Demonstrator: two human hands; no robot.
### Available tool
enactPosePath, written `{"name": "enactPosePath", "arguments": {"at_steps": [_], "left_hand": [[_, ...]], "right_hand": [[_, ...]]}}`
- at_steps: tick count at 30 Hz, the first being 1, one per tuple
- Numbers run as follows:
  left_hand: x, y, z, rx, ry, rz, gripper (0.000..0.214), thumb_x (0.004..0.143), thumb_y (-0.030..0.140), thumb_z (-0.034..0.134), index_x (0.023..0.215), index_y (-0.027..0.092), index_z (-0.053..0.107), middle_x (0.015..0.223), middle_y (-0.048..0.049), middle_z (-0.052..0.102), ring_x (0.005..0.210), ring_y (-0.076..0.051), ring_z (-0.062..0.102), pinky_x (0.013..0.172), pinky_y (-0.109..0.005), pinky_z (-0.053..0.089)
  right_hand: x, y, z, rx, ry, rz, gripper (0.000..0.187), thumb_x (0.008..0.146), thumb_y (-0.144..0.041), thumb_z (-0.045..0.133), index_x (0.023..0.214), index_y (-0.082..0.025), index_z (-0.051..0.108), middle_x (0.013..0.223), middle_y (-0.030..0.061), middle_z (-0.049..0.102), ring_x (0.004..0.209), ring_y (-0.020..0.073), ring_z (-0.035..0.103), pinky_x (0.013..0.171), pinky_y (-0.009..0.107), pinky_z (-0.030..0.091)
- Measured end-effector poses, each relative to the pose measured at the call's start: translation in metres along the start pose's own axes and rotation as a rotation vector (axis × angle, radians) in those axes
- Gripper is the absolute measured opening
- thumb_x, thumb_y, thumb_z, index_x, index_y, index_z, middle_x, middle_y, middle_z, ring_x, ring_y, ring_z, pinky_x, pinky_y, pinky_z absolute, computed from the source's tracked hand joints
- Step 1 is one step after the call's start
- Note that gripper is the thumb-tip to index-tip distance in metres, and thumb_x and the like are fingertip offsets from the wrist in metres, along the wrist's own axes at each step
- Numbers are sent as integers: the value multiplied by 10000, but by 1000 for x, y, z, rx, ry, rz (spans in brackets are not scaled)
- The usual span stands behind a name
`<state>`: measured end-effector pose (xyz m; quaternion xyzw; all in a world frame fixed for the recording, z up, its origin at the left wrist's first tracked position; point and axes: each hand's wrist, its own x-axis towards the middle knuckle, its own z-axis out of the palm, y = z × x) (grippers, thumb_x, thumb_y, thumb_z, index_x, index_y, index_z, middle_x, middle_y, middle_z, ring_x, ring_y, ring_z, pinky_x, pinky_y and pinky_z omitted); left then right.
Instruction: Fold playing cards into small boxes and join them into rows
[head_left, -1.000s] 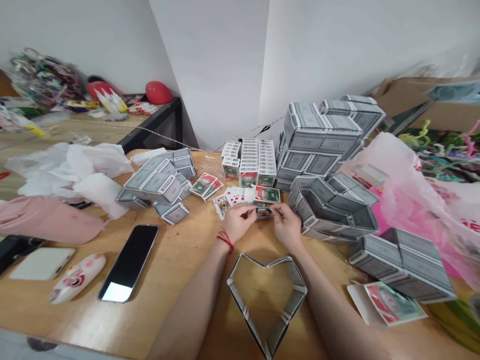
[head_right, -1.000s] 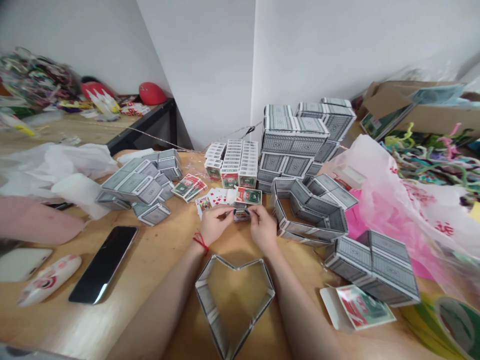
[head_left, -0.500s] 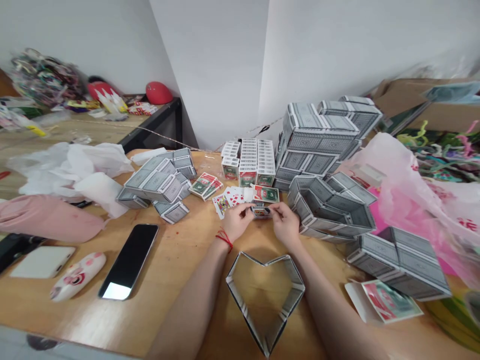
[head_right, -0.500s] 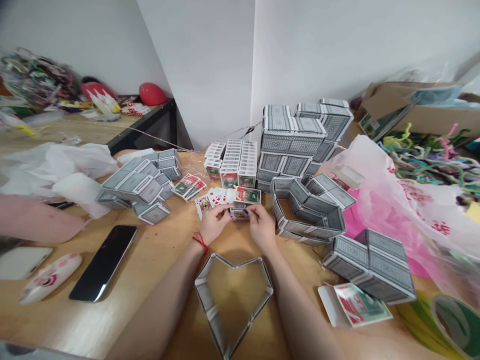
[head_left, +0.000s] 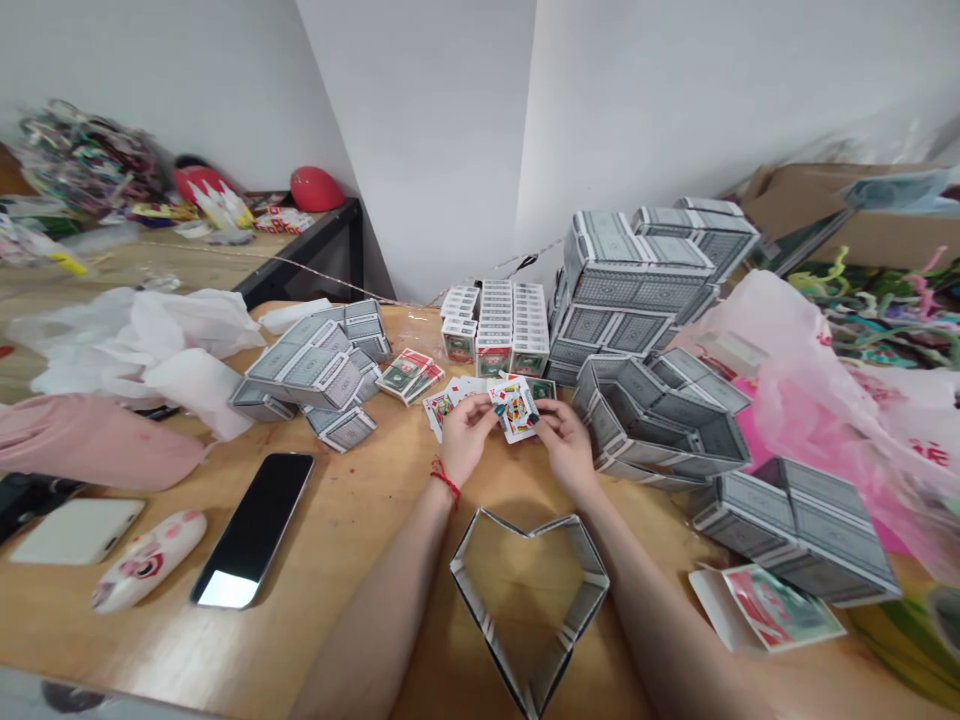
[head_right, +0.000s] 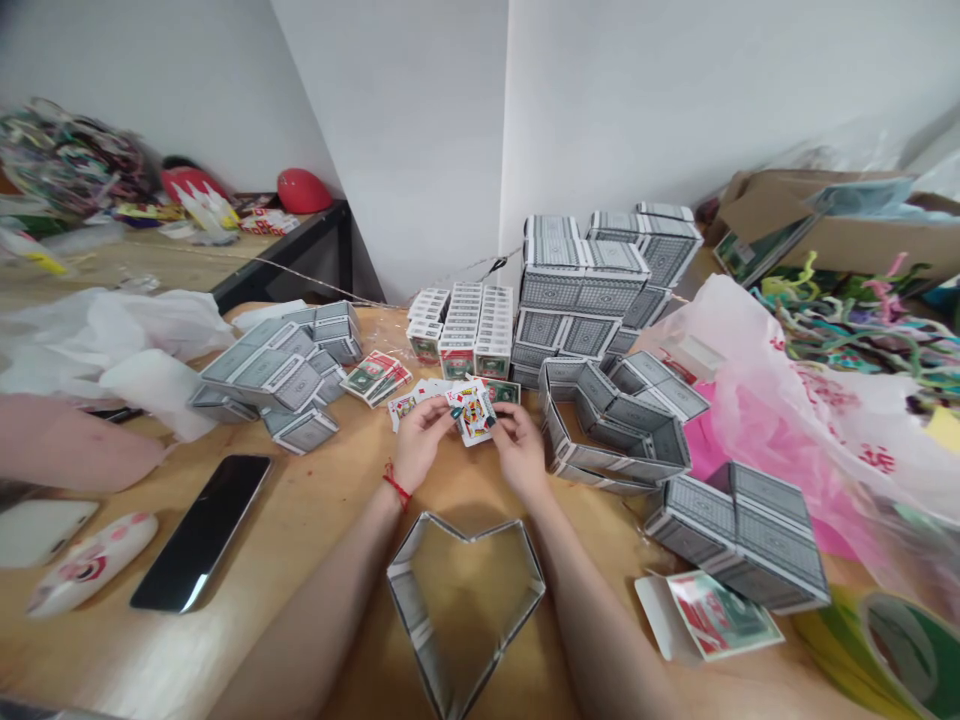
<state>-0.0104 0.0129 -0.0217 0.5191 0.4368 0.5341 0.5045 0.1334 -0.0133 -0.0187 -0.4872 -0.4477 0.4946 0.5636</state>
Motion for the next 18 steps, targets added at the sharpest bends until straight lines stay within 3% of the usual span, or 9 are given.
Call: {"name": "enactPosePath", "arguments": {"at_steps": [3,8,12,15,18], "left_hand": [[0,1,-1,140,26,12,133,703,276,564,718,144,567,635,12,561,577,-89,511,536,-201,414],[-1,5,0,293,25,39,229,712,298,554,549,140,529,484,47,429,486,-66,388,461,-187,311],[-4,11,5,322,14,72,232,745,331,524,663,134,617,573,15,548,558,-90,457,522,-197,361],[-6,12,9,252,21,97,236,770,301,493,861,145,645,794,-34,645,719,-130,543,644,-226,420],[-6,9,12,144,-12,89,261,767,251,493,977,162,620,955,-50,643,854,-149,560,752,-250,427]], "right_hand": [[-1,2,1,-52,-44,8,160,690,-338,571,751,-210,495,639,-1,626,595,171,603,563,294,480],[-3,4,3,-69,-179,42,177,685,-354,582,653,-197,506,549,-22,585,500,146,548,514,274,442],[-6,-1,6,-103,-196,55,180,660,-338,605,676,-161,578,575,-5,604,511,140,541,513,260,427],[-5,-5,5,-106,-134,64,179,653,-325,606,614,-153,577,491,-15,572,449,123,508,459,235,386],[-3,-6,2,-84,-99,62,184,664,-322,596,585,-158,570,471,-15,569,425,114,495,442,228,372]]}}
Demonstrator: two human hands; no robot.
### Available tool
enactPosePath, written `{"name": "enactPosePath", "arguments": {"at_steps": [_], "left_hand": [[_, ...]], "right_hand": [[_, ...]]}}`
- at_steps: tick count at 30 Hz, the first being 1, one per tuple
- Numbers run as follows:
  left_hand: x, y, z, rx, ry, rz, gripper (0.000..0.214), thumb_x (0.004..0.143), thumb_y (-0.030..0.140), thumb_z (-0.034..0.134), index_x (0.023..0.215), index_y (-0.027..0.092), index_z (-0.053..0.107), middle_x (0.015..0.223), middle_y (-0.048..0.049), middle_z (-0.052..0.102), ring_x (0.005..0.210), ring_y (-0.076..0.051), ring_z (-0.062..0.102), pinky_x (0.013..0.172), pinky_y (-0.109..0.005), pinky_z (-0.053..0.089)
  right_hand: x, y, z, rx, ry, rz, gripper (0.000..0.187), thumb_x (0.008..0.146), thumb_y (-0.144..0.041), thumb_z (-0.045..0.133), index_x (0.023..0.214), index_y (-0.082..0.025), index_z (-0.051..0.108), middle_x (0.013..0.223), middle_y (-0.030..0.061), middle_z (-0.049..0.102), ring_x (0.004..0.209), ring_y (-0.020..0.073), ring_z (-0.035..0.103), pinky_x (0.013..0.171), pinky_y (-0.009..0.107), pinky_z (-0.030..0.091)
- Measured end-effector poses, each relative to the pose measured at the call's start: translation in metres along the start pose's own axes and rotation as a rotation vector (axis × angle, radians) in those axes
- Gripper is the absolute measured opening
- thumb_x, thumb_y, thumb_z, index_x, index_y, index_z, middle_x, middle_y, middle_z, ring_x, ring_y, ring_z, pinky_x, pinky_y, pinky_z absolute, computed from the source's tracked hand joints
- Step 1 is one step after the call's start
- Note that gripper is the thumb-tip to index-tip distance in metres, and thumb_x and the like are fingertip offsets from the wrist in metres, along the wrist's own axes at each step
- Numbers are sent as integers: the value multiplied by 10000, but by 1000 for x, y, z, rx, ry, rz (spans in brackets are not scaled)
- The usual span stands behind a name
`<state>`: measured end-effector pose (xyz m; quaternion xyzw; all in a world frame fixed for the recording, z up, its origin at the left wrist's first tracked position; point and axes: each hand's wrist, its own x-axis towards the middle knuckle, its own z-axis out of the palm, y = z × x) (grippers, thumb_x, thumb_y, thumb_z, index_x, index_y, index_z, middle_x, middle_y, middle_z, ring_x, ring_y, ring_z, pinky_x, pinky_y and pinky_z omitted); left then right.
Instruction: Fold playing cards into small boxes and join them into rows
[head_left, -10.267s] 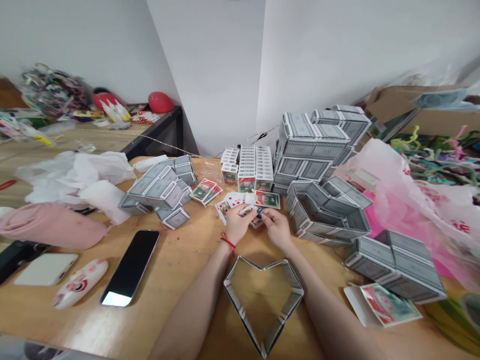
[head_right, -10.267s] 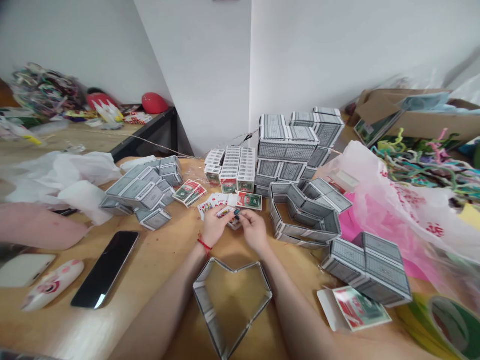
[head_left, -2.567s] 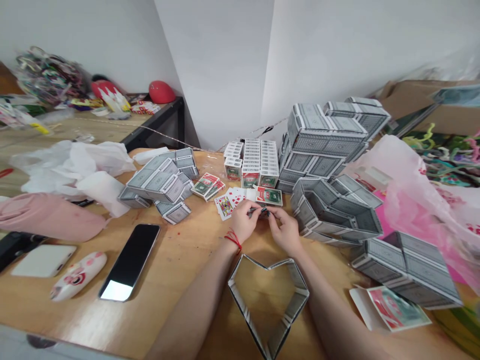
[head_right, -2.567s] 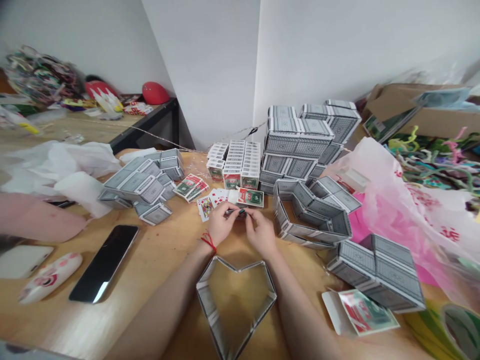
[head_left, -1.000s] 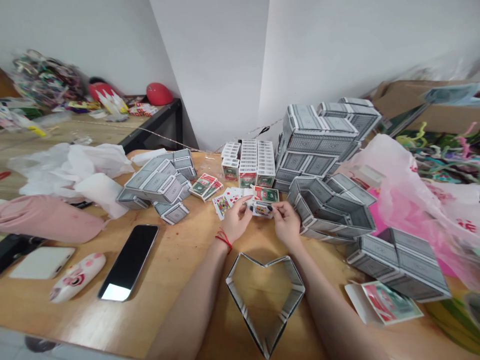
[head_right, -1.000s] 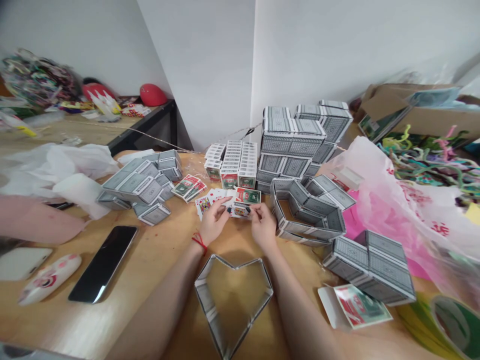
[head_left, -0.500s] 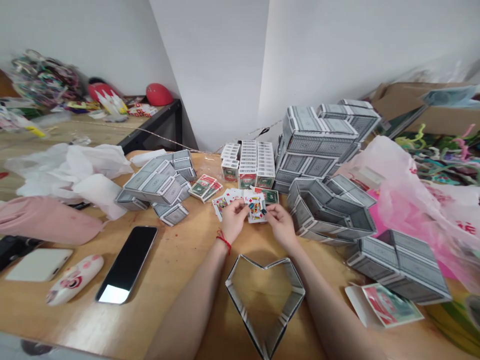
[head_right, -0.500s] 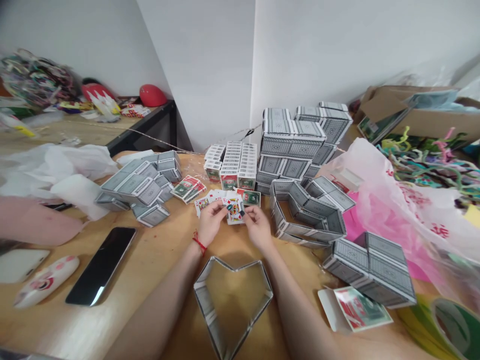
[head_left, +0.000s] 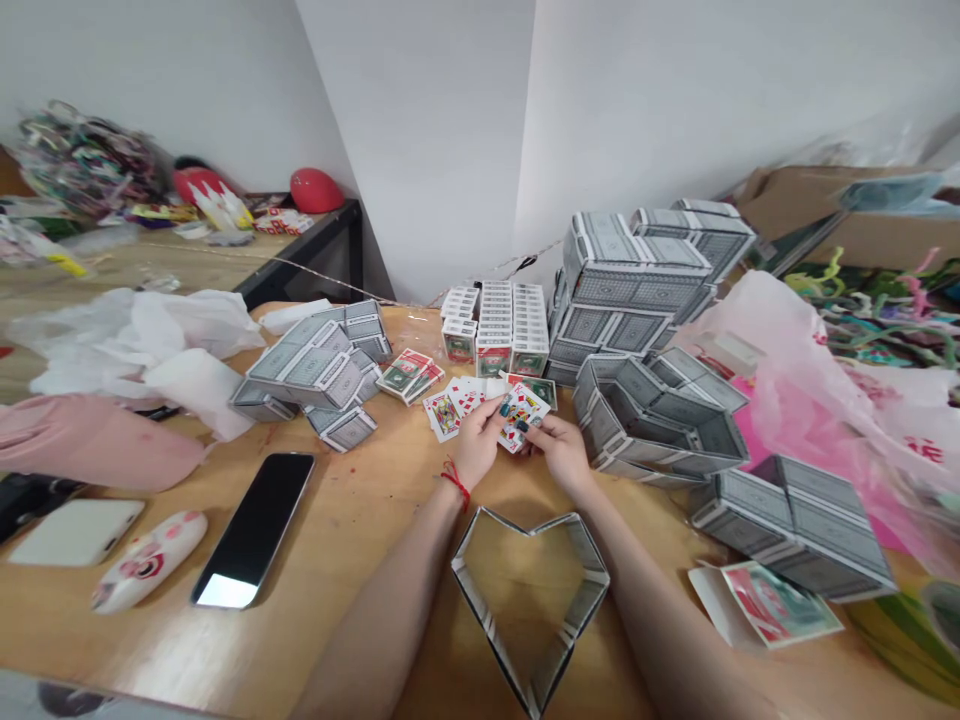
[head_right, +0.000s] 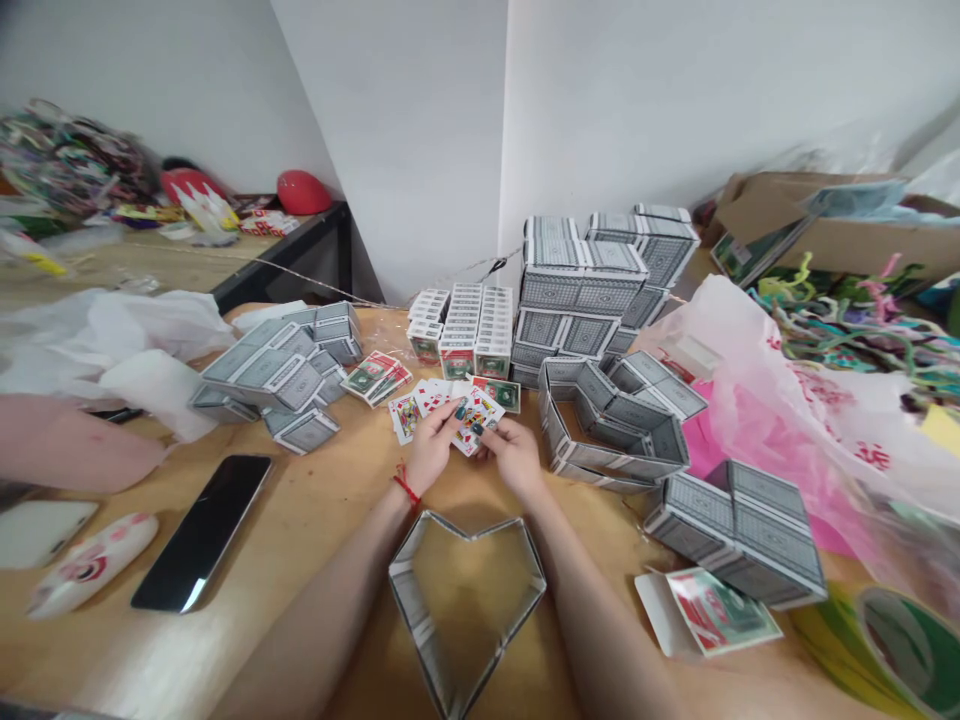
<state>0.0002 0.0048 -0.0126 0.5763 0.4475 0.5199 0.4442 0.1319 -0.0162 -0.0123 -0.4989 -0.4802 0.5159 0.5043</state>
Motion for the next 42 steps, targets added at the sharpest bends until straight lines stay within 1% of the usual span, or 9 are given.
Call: {"name": "enactPosePath", "arguments": {"at_steps": [4,6,9,10,12,16,20,28,42], "left_hand": [[2,-7,0,-52,68,-87,196,745,264,517,835,139,638,748,-20,636,689,-129,552,637,-235,427],[3,-9,-3,-10,122,-79,174,738,256,524,785,133,637,686,-10,614,635,-119,532,602,-230,416],[2,-8,-6,184,117,43,147,746,217,517,770,134,636,676,-19,604,622,-119,521,601,-239,415],[1,-7,-7,267,97,116,146,756,202,506,772,138,636,699,-28,608,647,-124,526,623,-246,421],[-1,-5,-7,420,50,271,157,775,173,477,778,149,632,739,-43,609,720,-140,533,684,-268,427],[-4,-2,-5,628,-30,468,207,811,143,414,846,166,617,770,-55,600,788,-155,522,721,-288,428],[-5,-2,-6,687,-7,510,194,824,165,421,854,172,612,777,-49,617,768,-147,537,710,-283,435],[-3,-5,-9,687,42,467,151,805,234,496,789,188,639,742,-28,653,703,-128,574,676,-264,442],[-3,-2,-2,656,137,401,178,771,300,547,685,172,635,667,-30,642,647,-119,564,641,-248,427]], "right_hand": [[2,5,0,-75,2,-37,203,692,-344,581,613,-158,581,527,3,594,470,124,523,478,239,408],[2,8,2,-127,25,-95,204,702,-354,575,726,-154,606,625,24,627,532,138,554,510,252,437],[1,10,4,-134,106,-237,479,701,-322,589,1148,-183,486,985,82,627,772,171,604,624,280,489],[1,9,3,-150,125,-280,573,707,-304,587,1239,-202,399,1076,92,592,845,175,598,663,287,495],[0,7,1,-229,143,-359,604,741,-275,557,1298,-223,329,1151,94,553,942,174,574,752,308,488],[-3,3,-3,-464,184,-499,322,805,-252,480,1117,-219,551,1037,68,622,959,170,571,872,342,440],[-5,3,-3,-598,237,-564,202,813,-256,482,921,-204,644,905,54,669,850,164,612,805,311,476],[-7,7,0,-764,243,-578,225,820,-259,458,902,-189,656,864,57,688,740,157,638,700,271,496],[-9,13,1,-916,205,-479,321,813,-221,387,1054,-176,595,867,72,683,688,178,637,634,277,482]]}}
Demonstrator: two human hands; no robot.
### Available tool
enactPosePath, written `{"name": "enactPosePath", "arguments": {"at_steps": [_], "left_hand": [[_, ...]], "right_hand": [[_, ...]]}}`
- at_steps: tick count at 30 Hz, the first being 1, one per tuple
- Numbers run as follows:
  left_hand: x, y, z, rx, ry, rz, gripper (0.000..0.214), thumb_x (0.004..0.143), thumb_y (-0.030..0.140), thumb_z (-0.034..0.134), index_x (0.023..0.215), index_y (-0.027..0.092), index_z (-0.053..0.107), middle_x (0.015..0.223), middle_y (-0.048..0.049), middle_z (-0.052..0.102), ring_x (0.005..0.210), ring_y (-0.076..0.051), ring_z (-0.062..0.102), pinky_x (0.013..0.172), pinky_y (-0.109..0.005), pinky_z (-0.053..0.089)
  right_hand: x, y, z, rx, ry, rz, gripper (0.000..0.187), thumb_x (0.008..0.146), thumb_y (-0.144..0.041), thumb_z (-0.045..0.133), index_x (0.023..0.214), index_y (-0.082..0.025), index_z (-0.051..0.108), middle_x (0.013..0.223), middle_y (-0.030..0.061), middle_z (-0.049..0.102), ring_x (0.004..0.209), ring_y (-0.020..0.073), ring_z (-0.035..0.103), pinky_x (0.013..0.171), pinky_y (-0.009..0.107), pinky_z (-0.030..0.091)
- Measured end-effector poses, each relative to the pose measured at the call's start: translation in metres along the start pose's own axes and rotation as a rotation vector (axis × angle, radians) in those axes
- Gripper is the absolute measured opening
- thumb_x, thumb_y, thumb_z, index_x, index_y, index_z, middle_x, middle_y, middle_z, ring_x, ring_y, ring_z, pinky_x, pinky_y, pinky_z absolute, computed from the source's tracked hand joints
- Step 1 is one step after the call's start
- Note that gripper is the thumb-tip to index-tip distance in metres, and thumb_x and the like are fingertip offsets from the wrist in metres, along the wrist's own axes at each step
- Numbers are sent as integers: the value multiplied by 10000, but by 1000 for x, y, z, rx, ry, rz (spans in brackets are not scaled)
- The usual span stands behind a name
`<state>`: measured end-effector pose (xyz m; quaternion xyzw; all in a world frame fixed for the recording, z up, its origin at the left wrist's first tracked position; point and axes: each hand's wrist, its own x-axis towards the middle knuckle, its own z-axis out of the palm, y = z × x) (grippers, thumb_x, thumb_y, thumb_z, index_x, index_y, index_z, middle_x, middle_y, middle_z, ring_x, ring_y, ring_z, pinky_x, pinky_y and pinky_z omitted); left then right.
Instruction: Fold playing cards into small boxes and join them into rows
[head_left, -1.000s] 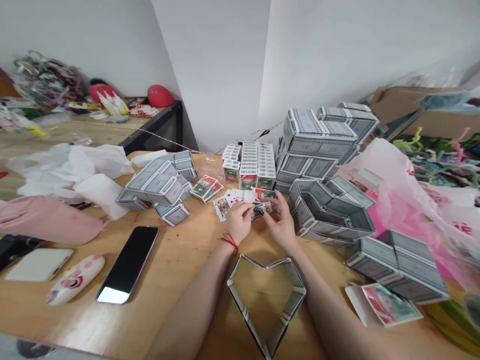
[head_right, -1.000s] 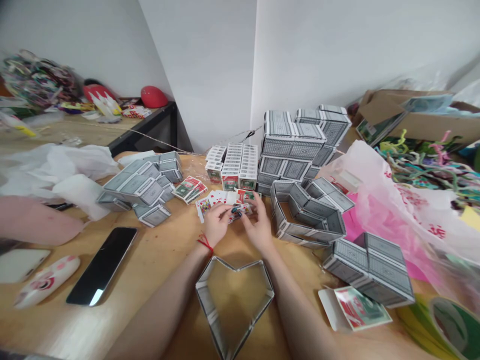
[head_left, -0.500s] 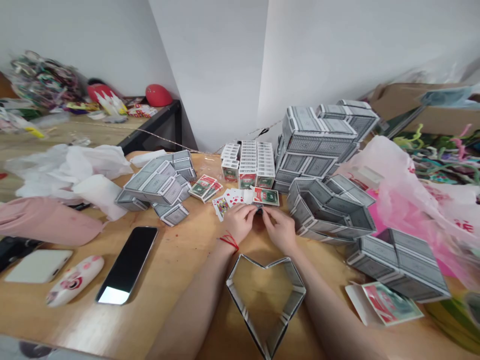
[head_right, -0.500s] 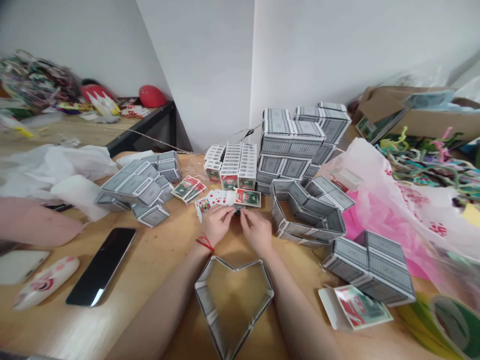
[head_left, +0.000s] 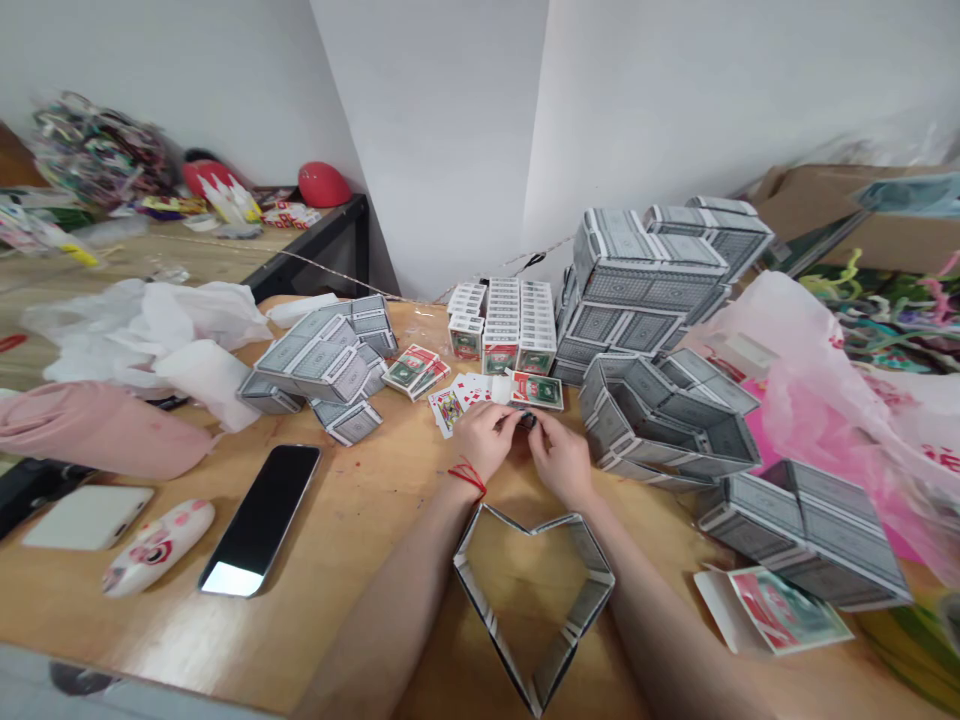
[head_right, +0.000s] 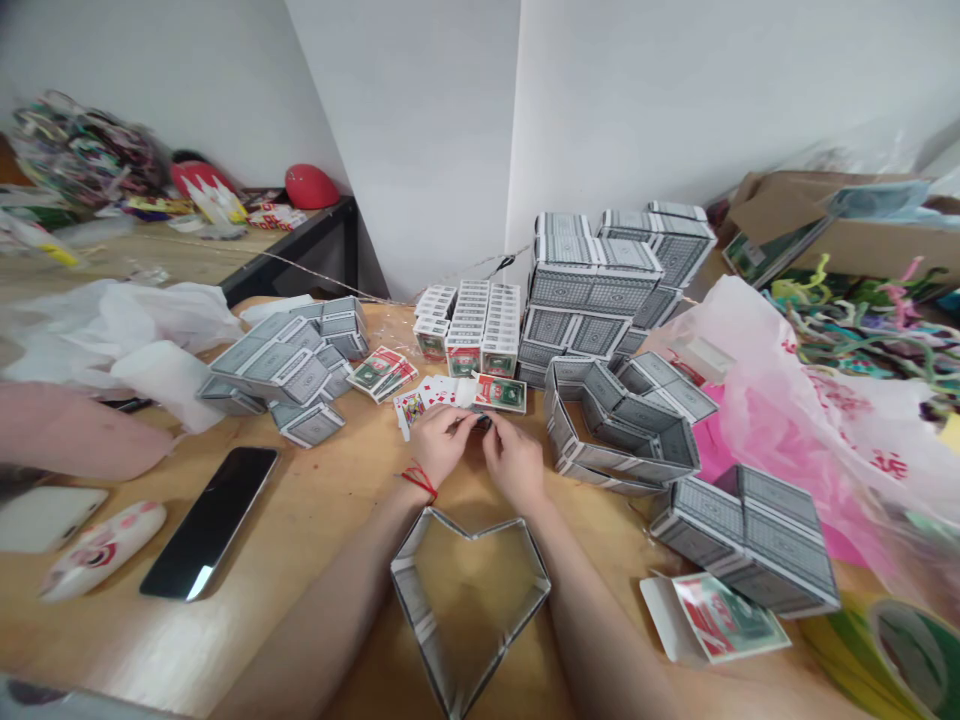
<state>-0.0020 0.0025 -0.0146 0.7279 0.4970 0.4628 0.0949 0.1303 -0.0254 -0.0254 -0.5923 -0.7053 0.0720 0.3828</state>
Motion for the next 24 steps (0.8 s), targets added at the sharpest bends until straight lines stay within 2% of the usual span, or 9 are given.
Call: {"name": "enactPosePath", "arguments": {"at_steps": [5,9,16,24], "left_hand": [[1,1,0,-29,1,-27,181,778,311,540,713,173,637,701,-31,647,674,-123,572,658,-254,434],[1,1,2,-61,-29,-23,167,790,302,525,759,177,631,742,-28,650,719,-125,577,681,-256,442],[0,1,4,-91,-21,-11,142,782,289,538,798,177,624,762,-25,654,745,-124,590,700,-256,462],[-1,3,3,-115,-67,81,163,818,203,471,839,188,632,803,-27,665,770,-121,601,714,-258,480]], "right_hand": [[0,-1,0,93,0,12,346,799,-215,389,1093,-192,571,901,61,679,727,171,635,677,281,491],[0,-2,-2,167,40,43,307,804,-247,411,1045,-193,593,917,58,675,703,157,632,666,270,495],[1,2,-2,158,67,56,278,818,-200,375,985,-201,598,951,54,664,803,171,626,734,299,483],[4,2,-3,215,86,61,248,822,-243,397,943,-200,610,917,55,667,803,177,619,752,307,475]]}}
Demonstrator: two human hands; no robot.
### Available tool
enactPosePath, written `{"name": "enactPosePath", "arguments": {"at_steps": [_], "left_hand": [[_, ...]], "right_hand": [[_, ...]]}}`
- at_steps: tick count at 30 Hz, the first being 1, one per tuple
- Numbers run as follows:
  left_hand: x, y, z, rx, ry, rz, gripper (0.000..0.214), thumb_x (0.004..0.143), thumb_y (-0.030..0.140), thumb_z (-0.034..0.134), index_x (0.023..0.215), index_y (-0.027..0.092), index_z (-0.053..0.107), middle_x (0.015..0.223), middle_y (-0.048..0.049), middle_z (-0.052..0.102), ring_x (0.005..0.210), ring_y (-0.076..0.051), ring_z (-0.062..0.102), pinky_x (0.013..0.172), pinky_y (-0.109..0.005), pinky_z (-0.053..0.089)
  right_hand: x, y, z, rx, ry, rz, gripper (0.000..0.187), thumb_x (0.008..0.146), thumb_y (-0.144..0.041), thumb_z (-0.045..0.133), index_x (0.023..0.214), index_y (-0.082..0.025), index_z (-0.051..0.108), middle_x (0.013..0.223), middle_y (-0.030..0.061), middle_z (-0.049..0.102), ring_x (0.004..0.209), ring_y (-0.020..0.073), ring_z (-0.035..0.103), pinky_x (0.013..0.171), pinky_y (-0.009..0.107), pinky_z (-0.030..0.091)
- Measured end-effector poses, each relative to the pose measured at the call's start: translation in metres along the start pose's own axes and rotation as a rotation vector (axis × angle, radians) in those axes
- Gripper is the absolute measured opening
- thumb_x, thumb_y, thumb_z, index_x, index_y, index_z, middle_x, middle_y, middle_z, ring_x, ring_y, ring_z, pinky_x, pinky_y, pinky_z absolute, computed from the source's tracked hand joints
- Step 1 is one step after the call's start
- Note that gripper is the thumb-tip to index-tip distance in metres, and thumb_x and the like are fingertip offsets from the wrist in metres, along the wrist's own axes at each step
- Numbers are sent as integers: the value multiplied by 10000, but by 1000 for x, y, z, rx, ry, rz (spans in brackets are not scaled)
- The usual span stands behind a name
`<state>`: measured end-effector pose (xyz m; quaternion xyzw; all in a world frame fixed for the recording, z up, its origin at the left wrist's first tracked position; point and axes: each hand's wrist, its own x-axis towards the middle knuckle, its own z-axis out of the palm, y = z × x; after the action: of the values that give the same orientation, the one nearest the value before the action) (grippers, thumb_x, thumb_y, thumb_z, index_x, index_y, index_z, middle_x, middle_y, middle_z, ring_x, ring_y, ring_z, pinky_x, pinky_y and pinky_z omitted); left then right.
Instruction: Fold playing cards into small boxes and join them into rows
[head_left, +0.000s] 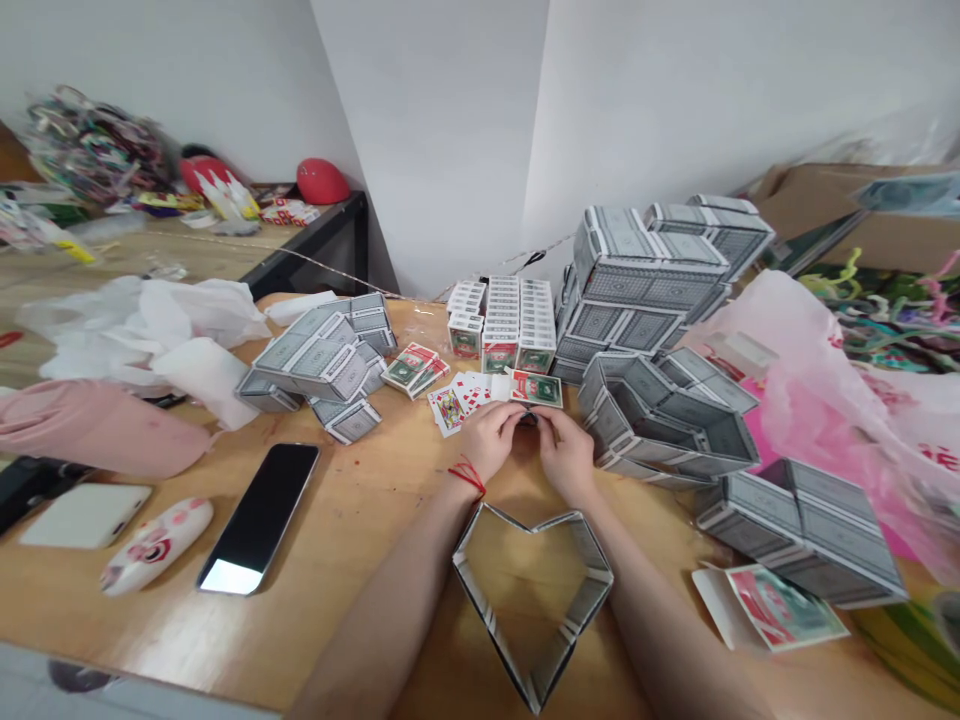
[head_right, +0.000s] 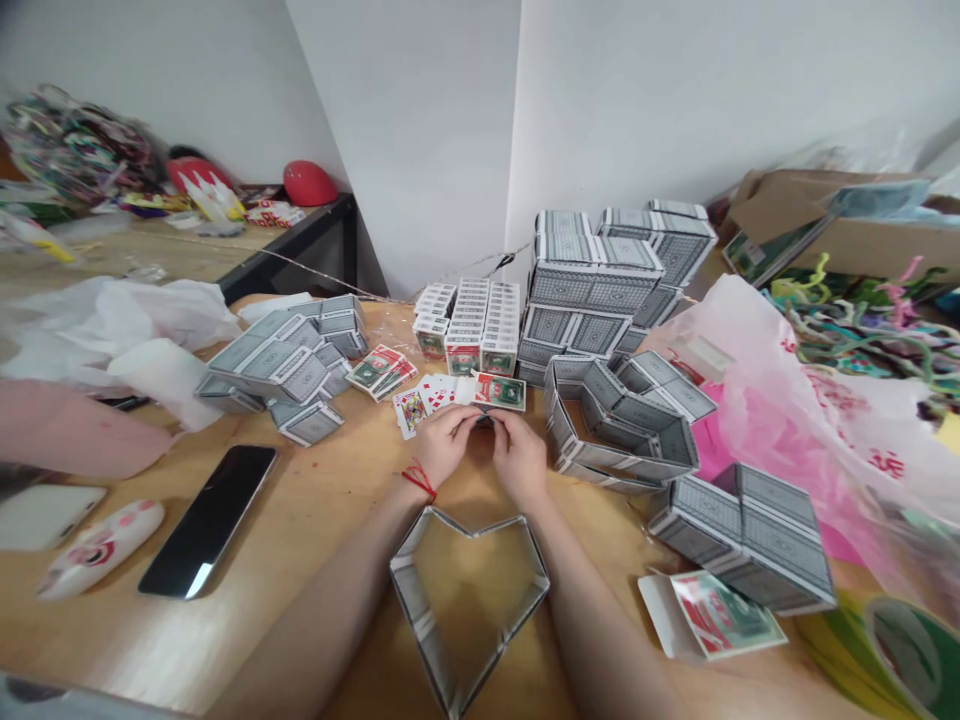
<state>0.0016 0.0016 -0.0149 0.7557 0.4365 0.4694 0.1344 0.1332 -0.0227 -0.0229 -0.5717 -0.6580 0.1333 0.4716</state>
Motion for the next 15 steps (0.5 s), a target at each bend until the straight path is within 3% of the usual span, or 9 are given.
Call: {"name": "enactPosePath", "arguments": {"at_steps": [6,15], "left_hand": [[-2,0,0,26,-10,-11,197,809,140,443,883,193,618,826,-28,662,776,-126,599,721,-267,481],[-4,-1,-1,28,11,-40,304,757,39,412,931,195,608,877,-29,662,809,-132,603,752,-273,482]], "right_hand": [[-1,-3,-2,-98,11,31,255,821,-220,380,901,-201,621,807,38,675,700,172,612,656,282,465],[-3,-5,-1,-135,50,13,262,810,-190,379,881,-198,632,794,32,682,681,163,620,634,265,459]]}}
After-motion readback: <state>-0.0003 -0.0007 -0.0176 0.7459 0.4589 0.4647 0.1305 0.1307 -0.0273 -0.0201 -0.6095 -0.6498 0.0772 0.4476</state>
